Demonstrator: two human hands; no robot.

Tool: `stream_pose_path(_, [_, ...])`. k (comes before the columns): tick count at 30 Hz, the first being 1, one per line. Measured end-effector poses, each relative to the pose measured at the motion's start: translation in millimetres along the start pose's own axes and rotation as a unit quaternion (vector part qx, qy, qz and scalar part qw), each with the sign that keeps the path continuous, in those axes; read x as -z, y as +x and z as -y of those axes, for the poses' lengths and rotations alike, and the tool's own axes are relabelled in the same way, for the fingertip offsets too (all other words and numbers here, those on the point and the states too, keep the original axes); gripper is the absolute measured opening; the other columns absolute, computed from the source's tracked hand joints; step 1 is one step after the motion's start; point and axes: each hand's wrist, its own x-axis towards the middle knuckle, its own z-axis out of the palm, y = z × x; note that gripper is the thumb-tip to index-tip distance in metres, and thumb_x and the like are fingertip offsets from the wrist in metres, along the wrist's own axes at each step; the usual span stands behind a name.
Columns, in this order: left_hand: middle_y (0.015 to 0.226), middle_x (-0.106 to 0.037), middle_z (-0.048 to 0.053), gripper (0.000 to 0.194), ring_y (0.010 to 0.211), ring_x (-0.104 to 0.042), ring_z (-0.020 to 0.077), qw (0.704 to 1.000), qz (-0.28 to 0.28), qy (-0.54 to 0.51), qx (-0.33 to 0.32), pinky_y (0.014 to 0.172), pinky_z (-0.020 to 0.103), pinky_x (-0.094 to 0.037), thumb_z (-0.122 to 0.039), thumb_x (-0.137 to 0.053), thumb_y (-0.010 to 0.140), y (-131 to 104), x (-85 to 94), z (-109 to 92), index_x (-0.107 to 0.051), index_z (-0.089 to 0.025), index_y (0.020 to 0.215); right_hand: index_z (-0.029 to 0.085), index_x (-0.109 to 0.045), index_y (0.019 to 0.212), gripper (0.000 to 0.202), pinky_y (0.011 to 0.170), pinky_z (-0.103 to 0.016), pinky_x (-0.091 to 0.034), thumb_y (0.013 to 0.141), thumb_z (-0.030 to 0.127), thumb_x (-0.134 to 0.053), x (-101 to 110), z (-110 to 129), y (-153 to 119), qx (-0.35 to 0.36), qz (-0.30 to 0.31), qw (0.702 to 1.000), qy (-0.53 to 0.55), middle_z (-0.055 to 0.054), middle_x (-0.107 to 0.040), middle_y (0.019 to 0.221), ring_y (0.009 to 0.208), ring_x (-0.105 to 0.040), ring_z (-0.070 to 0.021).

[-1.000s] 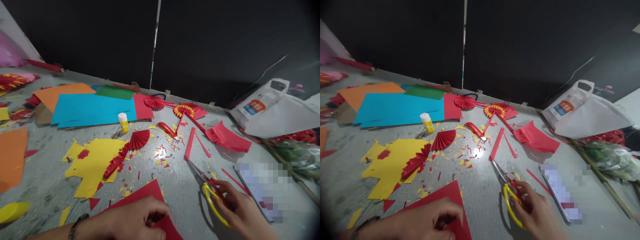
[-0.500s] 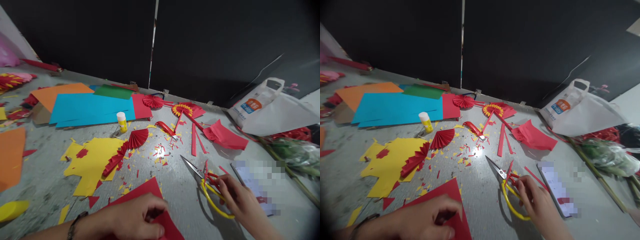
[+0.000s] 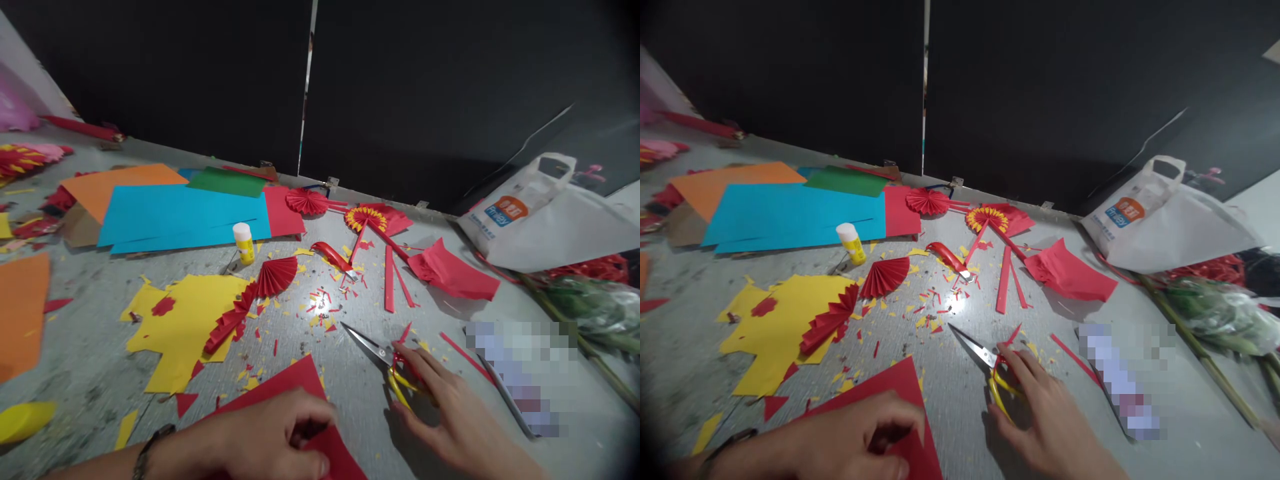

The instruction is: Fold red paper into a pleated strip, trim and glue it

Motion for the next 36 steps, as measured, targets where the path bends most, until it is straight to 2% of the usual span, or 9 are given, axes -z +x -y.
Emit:
stream_pose_path(4, [0.072, -0.045, -0.006, 0.013, 0.066, -0.040, 0.0106, 1.000, 0.004, -0.003, -0.001, 0.059, 0.023, -0.033, -0.027, -0.063, 0.080, 0, 0.6, -1, -0.052, -0.021, 0.084, 0.021, -0.065, 0.158, 0.060, 0.083, -0.042, -0.071, 0.103, 0.042, -0.059, -12, 0, 6, 0.019, -0.041, 0.998, -0.049, -0.021, -0.075, 0.141, 0.115, -0.082, -0.0356])
stream_pose_path(8, [0.076, -0.050, -0.005, 0.012, 0.067, -0.043, 0.0110, 1.000, 0.009, 0.004, 0.009, 0.058, 0.023, -0.033, -0.029, -0.062, 0.080, 0, 0.8, 1, -0.055, -0.021, 0.086, 0.025, -0.056, 0.166, 0.065, 0.078, -0.043, -0.071, 0.103, 0.040, -0.058, -23, -2, 6, 0.012, -0.063, 0.997, -0.048, -0.016, -0.080, 0.128, 0.102, -0.084, -0.0331])
stream_pose_path(12, [0.077, -0.050, -0.004, 0.013, 0.070, -0.044, 0.0118, 0.999, 0.009, 0.020, 0.030, 0.060, 0.023, -0.034, -0.030, -0.062, 0.081, -3, 0.3, 2, -0.055, -0.021, 0.087, 0.027, -0.050, 0.171, 0.067, 0.074, -0.041, -0.070, 0.105, 0.039, -0.056, -29, 1, 5, 0.004, -0.073, 0.996, -0.051, -0.015, -0.079, 0.124, 0.100, -0.084, -0.0318])
stream_pose_path(18, [0.079, -0.050, -0.004, 0.014, 0.072, -0.044, 0.0128, 0.998, 0.010, 0.047, 0.044, 0.063, 0.025, -0.034, -0.033, -0.063, 0.084, -4, 0.9, 0, -0.055, -0.022, 0.089, 0.022, -0.057, 0.165, 0.063, 0.059, -0.039, -0.067, 0.105, 0.039, -0.054, -30, 8, 9, 0.001, -0.099, 0.990, -0.101, -0.012, -0.081, 0.114, 0.086, -0.084, -0.0317])
stream_pose_path(23, [0.079, -0.050, -0.003, 0.018, 0.072, -0.044, 0.0131, 0.997, -0.001, 0.058, 0.041, 0.063, 0.025, -0.033, -0.038, -0.062, 0.085, -4, 1.0, 0, -0.057, -0.021, 0.090, 0.025, -0.065, 0.160, 0.060, 0.052, -0.037, -0.064, 0.102, 0.039, -0.057, -31, 15, 11, -0.027, -0.090, 0.988, -0.122, -0.008, -0.084, 0.103, 0.072, -0.083, -0.0294])
stream_pose_path(27, [0.083, -0.053, -0.003, 0.021, 0.075, -0.046, 0.0135, 0.998, 0.002, 0.056, 0.043, 0.065, 0.025, -0.034, -0.040, -0.062, 0.086, -6, 1.1, -1, -0.059, -0.021, 0.092, 0.027, -0.066, 0.159, 0.055, 0.049, -0.036, -0.061, 0.106, 0.041, -0.057, -30, 16, 12, -0.036, -0.067, 0.989, -0.125, -0.002, -0.086, 0.090, 0.067, -0.083, -0.0296])
stream_pose_path(30, [0.084, -0.053, -0.002, 0.020, 0.076, -0.047, 0.0136, 0.998, 0.007, 0.049, 0.050, 0.065, 0.025, -0.035, -0.039, -0.062, 0.085, -6, 0.9, -3, -0.057, -0.020, 0.090, 0.028, -0.068, 0.157, 0.051, 0.047, -0.034, -0.058, 0.111, 0.046, -0.055, -29, 11, 15, -0.027, -0.059, 0.990, -0.129, -0.003, -0.086, 0.089, 0.069, -0.084, -0.0301])
stream_pose_path(36, [0.079, -0.050, -0.004, 0.019, 0.071, -0.042, 0.0119, 0.998, 0.000, 0.048, 0.043, 0.062, 0.025, -0.032, -0.039, -0.060, 0.084, -4, -1.6, -8, -0.055, -0.022, 0.089, 0.024, -0.072, 0.152, 0.048, 0.051, -0.033, -0.055, 0.117, 0.047, -0.049, -23, -3, 27, -0.006, -0.030, 0.999, -0.040, -0.006, -0.084, 0.085, 0.061, -0.080, -0.0258])
